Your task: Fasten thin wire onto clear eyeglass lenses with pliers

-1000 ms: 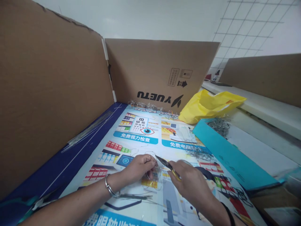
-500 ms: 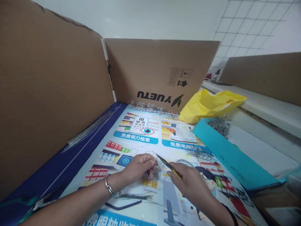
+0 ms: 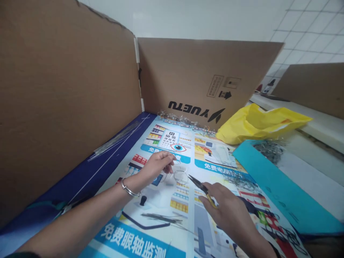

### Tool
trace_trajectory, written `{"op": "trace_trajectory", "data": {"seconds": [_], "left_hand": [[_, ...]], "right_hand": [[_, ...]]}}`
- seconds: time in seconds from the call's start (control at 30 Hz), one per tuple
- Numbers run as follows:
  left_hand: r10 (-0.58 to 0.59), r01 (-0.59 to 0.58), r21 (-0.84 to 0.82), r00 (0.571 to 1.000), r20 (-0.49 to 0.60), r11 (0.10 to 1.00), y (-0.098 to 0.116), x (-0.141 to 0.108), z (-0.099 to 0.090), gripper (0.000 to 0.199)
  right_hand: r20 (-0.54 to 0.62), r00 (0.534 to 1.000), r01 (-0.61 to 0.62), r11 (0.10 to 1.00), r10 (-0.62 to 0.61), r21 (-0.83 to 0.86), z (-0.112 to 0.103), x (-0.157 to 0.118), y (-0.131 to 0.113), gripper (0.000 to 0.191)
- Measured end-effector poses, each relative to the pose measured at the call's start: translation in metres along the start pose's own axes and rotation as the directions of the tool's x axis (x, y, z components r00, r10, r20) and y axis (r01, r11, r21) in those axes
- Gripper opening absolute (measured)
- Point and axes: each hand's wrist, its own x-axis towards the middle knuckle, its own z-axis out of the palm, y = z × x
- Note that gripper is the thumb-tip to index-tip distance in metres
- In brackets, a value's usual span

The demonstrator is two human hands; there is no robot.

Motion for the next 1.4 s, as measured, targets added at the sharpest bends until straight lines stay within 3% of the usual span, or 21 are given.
{"op": "trace_trajectory", "data": {"seconds": [0.27,0.53,0.83,1.07,1.23,1.4], "left_hand": [[0.011,-0.026,-0.095,0.987,-0.158,0.995,-0.004,0.016,-0.023,0.023],[-0.002,-0.058,-0.196,0.956,-0.292,0.979,-0.012,0.023,-0.031,0.018],[-0.014,-0.077,-0.233,0.931,-0.365,0.969,-0.017,0.028,-0.032,0.019],[-0.044,-0.058,-0.286,0.939,-0.34,0.956,-0.021,0.03,-0.032,0.016],[-0.067,-0.022,-0.295,0.956,-0.286,0.955,-0.023,0.028,-0.032,0.014],[-0.043,-0.019,-0.311,0.981,-0.189,0.95,-0.027,0.026,-0.032,0.018]], "right_hand": [[0.232,0.969,0.114,0.986,-0.083,-0.125,0.003,0.025,-0.03,0.026],[0.325,0.946,0.067,0.984,-0.01,-0.165,0.011,0.072,-0.047,0.025],[0.246,0.957,0.215,0.95,-0.157,-0.228,0.025,0.102,-0.061,0.015],[0.217,0.949,0.282,0.926,-0.23,-0.252,0.038,0.107,-0.065,0.011],[0.15,0.967,0.242,0.933,-0.208,-0.268,0.036,0.1,-0.055,0.012],[0.033,0.993,0.115,0.936,-0.11,-0.334,0.025,0.08,-0.024,0.019]]}}
